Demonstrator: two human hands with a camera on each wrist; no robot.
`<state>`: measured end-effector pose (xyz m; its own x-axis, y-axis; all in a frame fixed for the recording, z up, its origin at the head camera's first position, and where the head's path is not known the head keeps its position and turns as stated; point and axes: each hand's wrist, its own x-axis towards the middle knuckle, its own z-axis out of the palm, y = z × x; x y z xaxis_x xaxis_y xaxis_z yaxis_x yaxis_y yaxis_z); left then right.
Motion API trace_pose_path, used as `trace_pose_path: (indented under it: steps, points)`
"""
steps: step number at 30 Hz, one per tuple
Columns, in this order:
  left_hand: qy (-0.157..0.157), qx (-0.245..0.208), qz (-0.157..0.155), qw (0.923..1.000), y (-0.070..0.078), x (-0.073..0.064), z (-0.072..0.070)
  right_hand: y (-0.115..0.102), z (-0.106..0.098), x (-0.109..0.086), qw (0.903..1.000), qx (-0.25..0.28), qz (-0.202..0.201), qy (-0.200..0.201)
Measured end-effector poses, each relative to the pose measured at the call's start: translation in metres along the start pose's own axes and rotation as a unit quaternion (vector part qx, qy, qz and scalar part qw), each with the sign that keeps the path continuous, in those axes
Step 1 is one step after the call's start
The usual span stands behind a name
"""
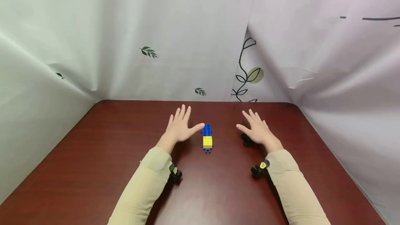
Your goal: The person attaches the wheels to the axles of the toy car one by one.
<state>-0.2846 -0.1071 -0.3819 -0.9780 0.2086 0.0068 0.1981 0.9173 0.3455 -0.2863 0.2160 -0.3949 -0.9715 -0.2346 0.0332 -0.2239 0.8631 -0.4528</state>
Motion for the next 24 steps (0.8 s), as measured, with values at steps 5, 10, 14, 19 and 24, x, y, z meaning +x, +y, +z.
trace_pose_path:
  steps: [5, 10, 14, 19, 24]
  points:
    - [-0.018, -0.072, 0.018, 0.9971, 0.009, -0.003, 0.006, 0.004, 0.004, -0.007, 0.9989, 0.044, -0.015, -0.004]
    - [-0.039, -0.137, 0.030, 0.9893, 0.016, -0.004, 0.010, 0.008, 0.006, -0.010, 0.9974, 0.064, -0.034, -0.006]
    - [-0.041, -0.189, 0.048, 0.9800, 0.020, -0.002, 0.011, 0.010, 0.004, -0.009, 0.9964, 0.071, -0.046, 0.003]
    - [-0.061, -0.193, 0.054, 0.9778, 0.021, 0.000, 0.014, 0.013, 0.003, -0.011, 0.9953, 0.083, -0.051, -0.006]
    - [-0.089, -0.187, 0.072, 0.9757, 0.019, 0.000, 0.018, 0.014, 0.004, -0.012, 0.9939, 0.096, -0.052, -0.013]
